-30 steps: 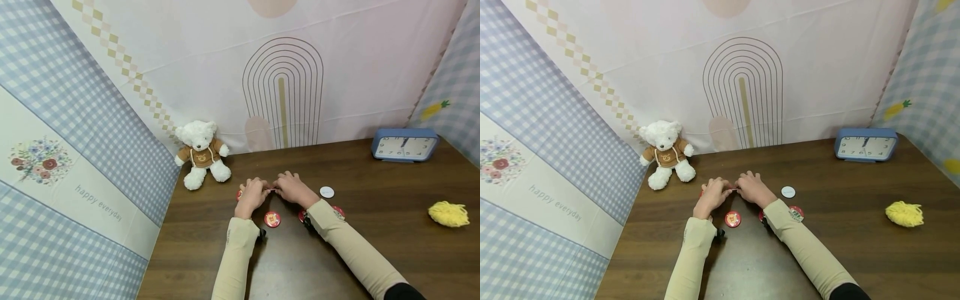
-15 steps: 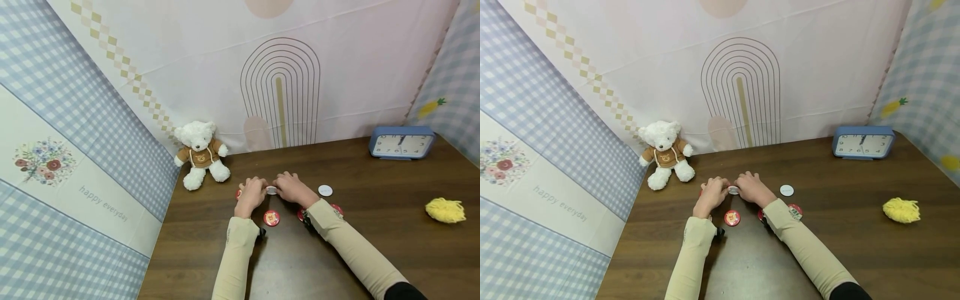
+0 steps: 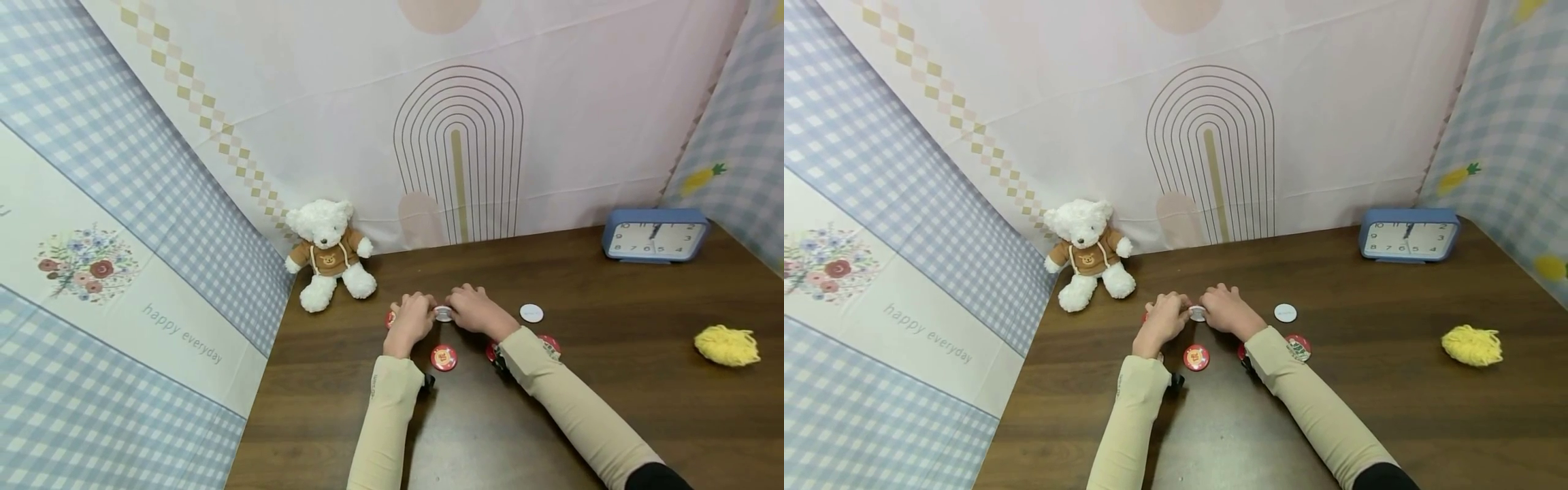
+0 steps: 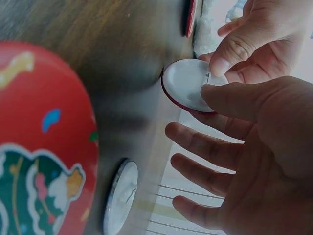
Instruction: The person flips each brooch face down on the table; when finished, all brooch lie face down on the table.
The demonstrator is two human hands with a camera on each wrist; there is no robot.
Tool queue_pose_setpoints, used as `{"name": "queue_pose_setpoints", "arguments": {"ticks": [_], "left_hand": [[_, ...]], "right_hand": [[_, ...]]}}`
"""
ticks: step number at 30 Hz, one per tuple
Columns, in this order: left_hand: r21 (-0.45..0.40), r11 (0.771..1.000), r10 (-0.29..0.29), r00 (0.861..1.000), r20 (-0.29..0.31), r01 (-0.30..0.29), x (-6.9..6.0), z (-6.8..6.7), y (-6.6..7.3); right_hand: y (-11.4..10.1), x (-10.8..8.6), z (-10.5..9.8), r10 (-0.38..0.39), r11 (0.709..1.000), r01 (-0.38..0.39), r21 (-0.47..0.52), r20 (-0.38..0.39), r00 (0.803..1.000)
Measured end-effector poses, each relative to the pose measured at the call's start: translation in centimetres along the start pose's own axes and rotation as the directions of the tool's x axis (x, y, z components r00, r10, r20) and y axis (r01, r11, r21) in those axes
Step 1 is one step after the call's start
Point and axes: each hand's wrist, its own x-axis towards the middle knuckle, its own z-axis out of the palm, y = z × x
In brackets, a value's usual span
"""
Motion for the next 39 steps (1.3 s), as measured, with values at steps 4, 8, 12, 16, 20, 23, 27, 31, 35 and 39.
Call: {"name": "queue_pose_setpoints", "arguments": {"ticks": [4, 8, 12, 16, 20, 23, 27, 31, 35, 39], "left_hand": [[-0.006, 1.000, -0.005, 1.000, 0.019, 0.006, 0.1, 0.1, -0.2], [0.000, 1.000, -0.010, 1.000, 0.019, 0.010, 0.2, 0.2, -0.2], [0.021, 1.000, -0.009, 1.000, 0.023, 0.009, 0.4, 0.3, 0.0], [0.037, 0.999, 0.004, 1.000, 0.028, -0.005, 0.3, 0.5, 0.1], [0.044, 0.999, 0.007, 1.000, 0.026, -0.008, 0.3, 0.8, 0.0], [0.046, 0.999, -0.002, 1.000, 0.029, 0.001, 0.4, 0.8, 0.1], [0.034, 0.999, -0.011, 0.999, 0.035, 0.010, 0.7, 0.9, 0.0], [0.018, 1.000, -0.021, 0.999, 0.036, 0.021, 0.8, 1.0, 0.0], [0.001, 0.999, -0.036, 0.999, 0.039, 0.036, 0.9, 1.0, -0.1], [-0.007, 0.999, -0.048, 0.998, 0.047, 0.048, 1.1, 1.0, -0.1]], "right_hand": [[0.1, 0.0, 0.2, 0.010, 1.000, -0.010, 0.002, 0.004, 1.000], [0.0, 0.2, 0.2, 0.019, 1.000, -0.019, 0.007, 0.004, 1.000], [0.1, 0.3, 0.2, 0.017, 1.000, -0.017, 0.018, 0.002, 1.000], [0.2, 0.3, 0.5, 0.020, 1.000, -0.020, 0.020, 0.006, 1.000], [0.2, 0.5, 0.8, 0.030, 0.999, -0.030, 0.012, 0.011, 0.999], [0.2, 0.7, 1.0, 0.033, 0.999, -0.033, 0.000, 0.010, 0.999], [0.3, 0.8, 1.1, 0.044, 0.999, -0.044, -0.009, 0.009, 0.999], [0.4, 0.9, 1.2, 0.050, 0.999, -0.050, -0.009, -0.005, 0.999], [0.4, 0.9, 1.2, 0.059, 0.998, -0.059, -0.001, -0.012, 0.998], [0.5, 1.1, 1.2, 0.077, 0.997, -0.077, 0.002, -0.014, 0.997]]}}
